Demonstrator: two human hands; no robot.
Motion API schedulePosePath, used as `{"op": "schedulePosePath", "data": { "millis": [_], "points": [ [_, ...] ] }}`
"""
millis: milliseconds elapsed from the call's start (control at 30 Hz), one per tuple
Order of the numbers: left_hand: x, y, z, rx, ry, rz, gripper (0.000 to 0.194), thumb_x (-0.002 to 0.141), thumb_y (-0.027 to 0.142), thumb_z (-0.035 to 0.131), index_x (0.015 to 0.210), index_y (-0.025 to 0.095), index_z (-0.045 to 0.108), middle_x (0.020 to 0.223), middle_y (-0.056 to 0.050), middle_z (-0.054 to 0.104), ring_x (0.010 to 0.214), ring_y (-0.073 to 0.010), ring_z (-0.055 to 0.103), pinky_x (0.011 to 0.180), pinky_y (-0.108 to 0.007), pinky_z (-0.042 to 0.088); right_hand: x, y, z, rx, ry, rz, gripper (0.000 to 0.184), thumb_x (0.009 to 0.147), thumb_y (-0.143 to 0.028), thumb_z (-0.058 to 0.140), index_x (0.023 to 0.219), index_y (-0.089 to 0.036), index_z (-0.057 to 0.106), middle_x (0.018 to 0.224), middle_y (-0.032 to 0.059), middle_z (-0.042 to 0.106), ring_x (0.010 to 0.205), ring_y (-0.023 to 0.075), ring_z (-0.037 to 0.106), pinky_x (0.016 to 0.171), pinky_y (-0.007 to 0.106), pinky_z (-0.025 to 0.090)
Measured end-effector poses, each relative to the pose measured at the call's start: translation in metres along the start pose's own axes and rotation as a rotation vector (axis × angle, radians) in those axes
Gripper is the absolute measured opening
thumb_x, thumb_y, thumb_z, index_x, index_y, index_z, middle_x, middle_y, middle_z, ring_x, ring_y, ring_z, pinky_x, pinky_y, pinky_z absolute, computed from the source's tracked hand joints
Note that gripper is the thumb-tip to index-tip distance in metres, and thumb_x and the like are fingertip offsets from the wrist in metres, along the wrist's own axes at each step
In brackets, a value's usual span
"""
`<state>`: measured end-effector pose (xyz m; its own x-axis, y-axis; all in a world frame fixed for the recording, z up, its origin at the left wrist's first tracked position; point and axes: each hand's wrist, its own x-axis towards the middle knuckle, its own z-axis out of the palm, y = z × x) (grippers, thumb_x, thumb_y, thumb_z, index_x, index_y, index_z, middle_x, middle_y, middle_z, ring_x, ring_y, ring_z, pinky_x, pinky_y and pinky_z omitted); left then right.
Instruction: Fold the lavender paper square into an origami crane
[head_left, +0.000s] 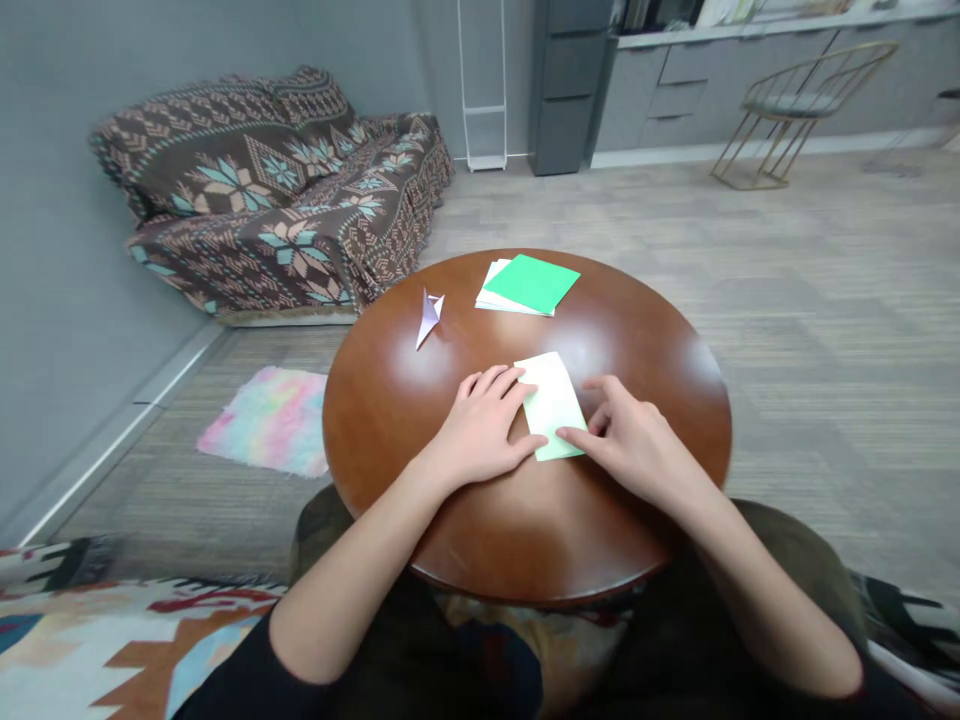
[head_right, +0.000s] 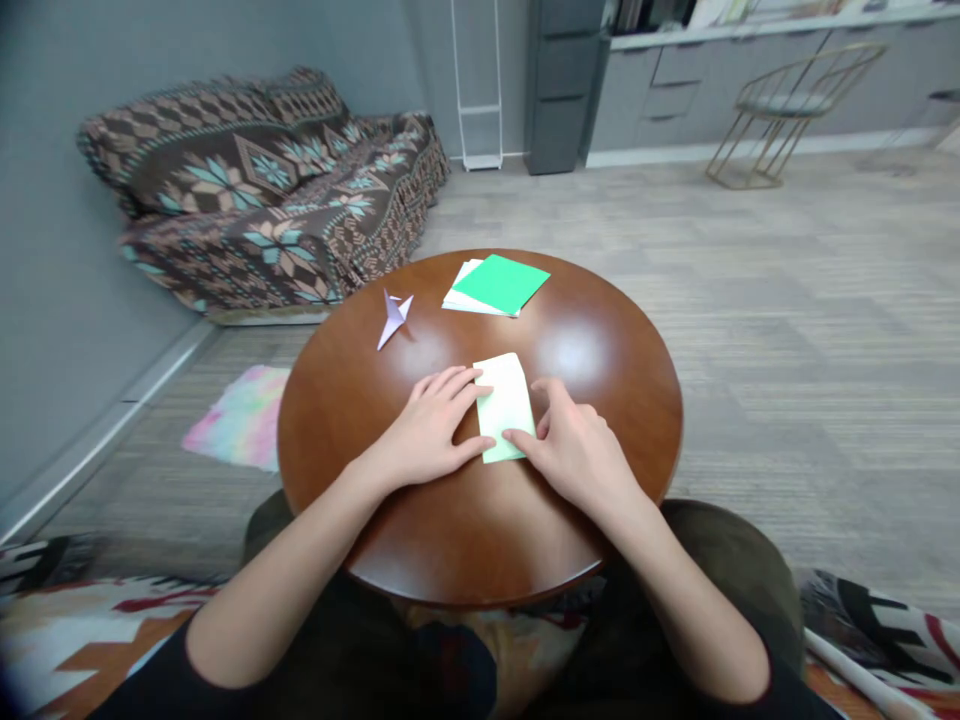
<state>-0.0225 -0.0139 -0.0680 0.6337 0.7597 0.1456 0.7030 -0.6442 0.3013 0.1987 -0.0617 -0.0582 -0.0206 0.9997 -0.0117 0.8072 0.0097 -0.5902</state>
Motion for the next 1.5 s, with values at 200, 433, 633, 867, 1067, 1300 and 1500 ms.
{"op": "schedulePosePath", "data": {
  "millis": [200, 433, 633, 867, 1067, 1300, 1500],
  "points": [
    [0.0, -0.001, -0.001, 0.006, -0.007, 0.014, 0.062, 0.092, 0.054, 0.062, 0.143, 0.022, 0.051, 0.16, -0.013, 0.043, 0.15, -0.033, 0.034, 0.121, -0.053, 0.026, 0.004, 0.002, 0.001, -0.044, -0.032, 0.005, 0.044, 0.086, -0.043, 0.071, 0.122, -0.024, 0.056, 0.078, -0.0004, 0.073, 0.078, 0.0276, 0.071, 0.064, 0.032, 0.042],
    [0.0, -0.002, -0.001, -0.006, -0.025, 0.019, 0.061, 0.092, 0.054, 0.062, 0.144, 0.023, 0.05, 0.161, -0.013, 0.042, 0.151, -0.0329, 0.033, 0.122, -0.054, 0.025, 0.004, 0.002, 0.001, -0.076, -0.035, 0.014, 0.043, 0.085, -0.045, 0.073, 0.12, -0.026, 0.057, 0.078, -0.0008, 0.072, 0.076, 0.0266, 0.071, 0.06, 0.03, 0.037],
    [0.0, -0.003, 0.0, -0.02, -0.026, 0.016, 0.062, 0.091, 0.053, 0.064, 0.144, 0.024, 0.05, 0.161, -0.013, 0.042, 0.151, -0.0331, 0.033, 0.122, -0.055, 0.025, 0.002, -0.002, 0.002, -0.112, -0.033, 0.026, 0.045, 0.083, -0.043, 0.073, 0.121, -0.027, 0.057, 0.08, -0.0008, 0.073, 0.077, 0.027, 0.071, 0.058, 0.029, 0.034],
    [0.0, -0.003, 0.0, -0.023, -0.024, 0.02, 0.062, 0.091, 0.054, 0.065, 0.143, 0.024, 0.05, 0.161, -0.013, 0.043, 0.15, -0.0331, 0.034, 0.121, -0.055, 0.026, 0.003, 0.001, -0.001, 0.03, -0.042, 0.036, 0.046, 0.084, -0.049, 0.073, 0.12, -0.026, 0.056, 0.076, -0.0006, 0.073, 0.074, 0.0262, 0.071, 0.06, 0.031, 0.04],
    [0.0, -0.003, -0.001, -0.03, -0.024, 0.022, 0.06, 0.091, 0.053, 0.064, 0.143, 0.024, 0.051, 0.161, -0.013, 0.042, 0.151, -0.0331, 0.033, 0.122, -0.055, 0.025, 0.008, 0.001, -0.003, 0.337, -0.14, 0.066, 0.043, 0.091, -0.045, 0.064, 0.124, -0.021, 0.051, 0.056, -0.0039, 0.065, 0.056, 0.0225, 0.068, 0.058, 0.031, 0.047],
    [0.0, -0.004, -0.001, -0.03, -0.027, 0.031, 0.059, 0.093, 0.052, 0.061, 0.144, 0.025, 0.049, 0.162, -0.012, 0.041, 0.151, -0.0331, 0.032, 0.122, -0.054, 0.025, 0.014, 0.004, 0.006, 0.35, -0.138, 0.054, 0.05, 0.08, -0.028, 0.071, 0.125, -0.023, 0.05, 0.059, -0.0068, 0.065, 0.054, 0.022, 0.068, 0.059, 0.032, 0.049],
    [-0.001, -0.003, -0.002, -0.023, -0.044, 0.024, 0.06, 0.093, 0.051, 0.061, 0.145, 0.024, 0.048, 0.163, -0.012, 0.04, 0.152, -0.0335, 0.032, 0.123, -0.054, 0.024, 0.013, 0.007, 0.008, 0.323, -0.122, 0.052, 0.053, 0.078, -0.028, 0.072, 0.126, -0.023, 0.051, 0.059, -0.0068, 0.064, 0.059, 0.0227, 0.069, 0.058, 0.031, 0.048]
  ]
}}
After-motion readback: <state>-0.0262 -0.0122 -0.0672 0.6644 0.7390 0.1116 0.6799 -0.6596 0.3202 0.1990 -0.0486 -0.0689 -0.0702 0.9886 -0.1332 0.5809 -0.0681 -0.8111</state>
